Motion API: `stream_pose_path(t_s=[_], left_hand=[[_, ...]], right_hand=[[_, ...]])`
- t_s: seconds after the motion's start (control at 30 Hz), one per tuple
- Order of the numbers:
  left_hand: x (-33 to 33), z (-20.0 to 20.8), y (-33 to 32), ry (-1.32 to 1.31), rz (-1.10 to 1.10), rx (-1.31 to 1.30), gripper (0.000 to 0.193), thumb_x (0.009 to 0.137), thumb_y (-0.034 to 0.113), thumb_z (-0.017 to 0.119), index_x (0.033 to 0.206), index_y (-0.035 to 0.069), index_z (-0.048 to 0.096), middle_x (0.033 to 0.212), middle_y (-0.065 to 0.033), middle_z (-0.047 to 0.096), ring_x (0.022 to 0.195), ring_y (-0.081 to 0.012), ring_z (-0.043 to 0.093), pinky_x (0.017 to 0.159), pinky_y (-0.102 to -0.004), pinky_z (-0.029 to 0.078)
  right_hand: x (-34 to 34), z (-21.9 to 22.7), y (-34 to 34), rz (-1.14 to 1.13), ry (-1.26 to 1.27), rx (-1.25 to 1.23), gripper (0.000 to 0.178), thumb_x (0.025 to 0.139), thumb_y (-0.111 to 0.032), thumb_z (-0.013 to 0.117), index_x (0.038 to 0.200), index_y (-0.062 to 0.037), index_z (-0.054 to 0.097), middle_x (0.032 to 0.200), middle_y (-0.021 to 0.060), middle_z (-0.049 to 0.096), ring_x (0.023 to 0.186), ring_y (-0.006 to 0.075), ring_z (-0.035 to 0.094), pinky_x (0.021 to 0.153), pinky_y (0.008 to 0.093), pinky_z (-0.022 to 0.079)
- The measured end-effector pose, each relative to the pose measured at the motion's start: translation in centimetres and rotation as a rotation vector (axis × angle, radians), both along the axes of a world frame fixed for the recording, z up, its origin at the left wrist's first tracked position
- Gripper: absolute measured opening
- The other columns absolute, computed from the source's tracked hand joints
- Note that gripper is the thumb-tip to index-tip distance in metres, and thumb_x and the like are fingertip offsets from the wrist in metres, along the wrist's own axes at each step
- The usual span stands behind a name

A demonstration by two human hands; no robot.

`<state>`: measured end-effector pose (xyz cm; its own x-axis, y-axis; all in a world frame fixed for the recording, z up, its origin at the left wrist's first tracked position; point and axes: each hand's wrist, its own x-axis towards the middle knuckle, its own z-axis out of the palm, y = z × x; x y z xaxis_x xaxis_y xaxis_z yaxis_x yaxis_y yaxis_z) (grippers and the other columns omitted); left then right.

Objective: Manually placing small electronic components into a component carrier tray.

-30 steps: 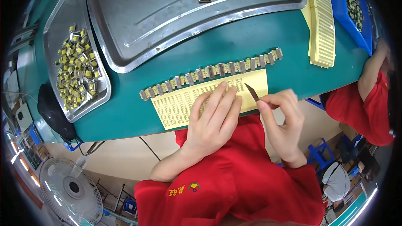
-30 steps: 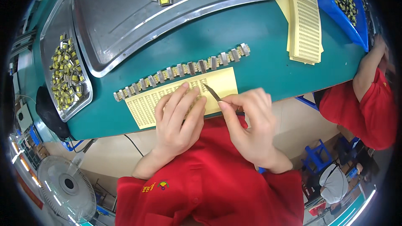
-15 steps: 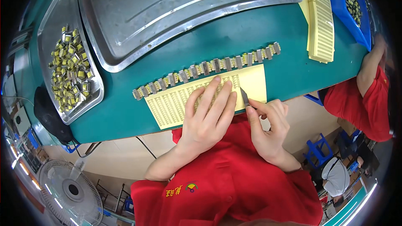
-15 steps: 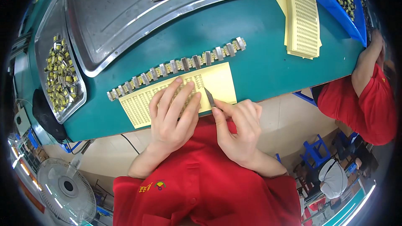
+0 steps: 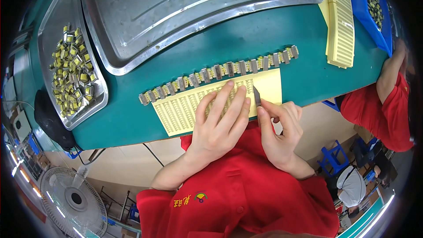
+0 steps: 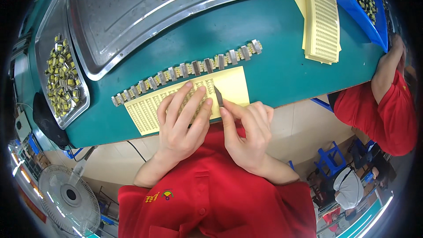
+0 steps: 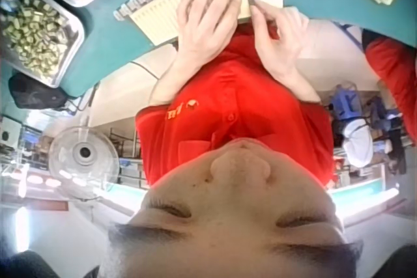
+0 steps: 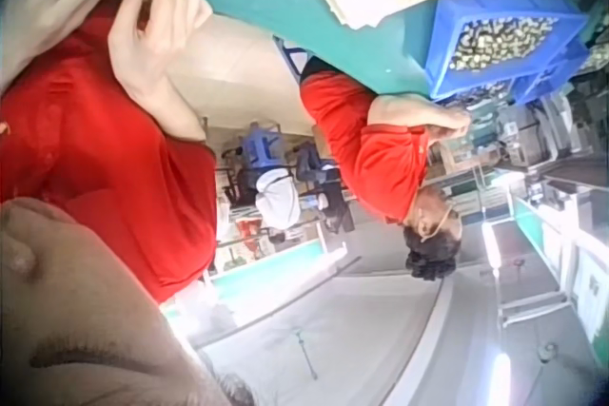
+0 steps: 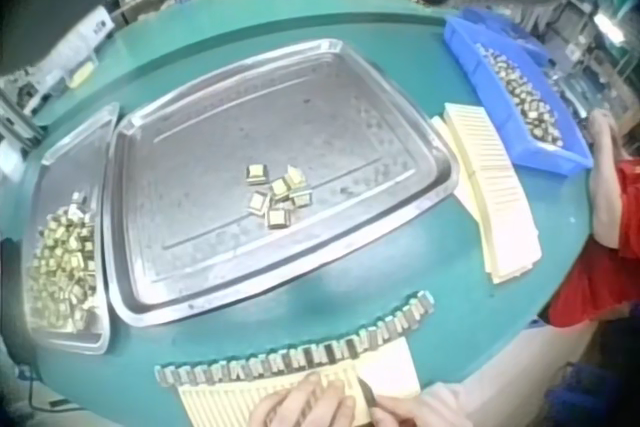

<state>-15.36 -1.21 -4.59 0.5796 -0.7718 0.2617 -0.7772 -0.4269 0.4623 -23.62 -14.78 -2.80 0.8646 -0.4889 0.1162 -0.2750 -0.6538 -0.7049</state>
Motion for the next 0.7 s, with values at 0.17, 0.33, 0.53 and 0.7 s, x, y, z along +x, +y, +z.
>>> stream_pose_path(t_s=[0.17,0.33,0.53,0.7], left_hand=[[0.0,-0.1,0.0,-0.002,0.000,0.003,0.034,0.074,0.003,0.069,0.108,0.003,0.067,0.126,-0.0115,0.061,0.121,-0.0325,0.055,0.095,-0.0433,0.040],[0.0,-0.1,-0.1,-0.010,-0.004,0.008,0.035,0.073,0.004,0.069,0.108,0.003,0.067,0.127,-0.0115,0.061,0.121,-0.0323,0.054,0.095,-0.0439,0.041],[-0.3,0.3,-0.3,-0.072,0.050,0.062,0.033,0.072,0.007,0.069,0.106,0.006,0.068,0.127,-0.0070,0.061,0.119,-0.0282,0.053,0.096,-0.0385,0.035],[-0.5,0.5,-1.0,-0.067,0.082,0.091,0.030,0.069,0.007,0.068,0.099,0.007,0.065,0.130,-0.0045,0.060,0.112,-0.0246,0.053,0.094,-0.0350,0.032]], right_hand=[[0.3,-0.2,0.1,-0.012,-0.010,0.000,0.021,0.077,0.003,0.075,0.096,-0.0041,0.071,0.068,-0.0025,0.058,0.061,0.0126,0.049,0.068,0.0280,0.033],[0.4,-0.4,0.1,-0.022,-0.007,-0.001,0.022,0.077,0.003,0.075,0.097,-0.0040,0.071,0.068,-0.0027,0.058,0.061,0.0121,0.049,0.067,0.0277,0.033],[0.6,-0.6,0.2,-0.043,-0.010,0.003,0.022,0.077,0.003,0.075,0.098,-0.0040,0.071,0.068,-0.0031,0.058,0.061,0.0113,0.049,0.067,0.0276,0.032],[0.7,-0.7,0.2,-0.039,-0.023,-0.009,0.021,0.077,0.002,0.075,0.098,-0.0041,0.071,0.068,-0.0030,0.059,0.061,0.0113,0.049,0.066,0.0278,0.031]])
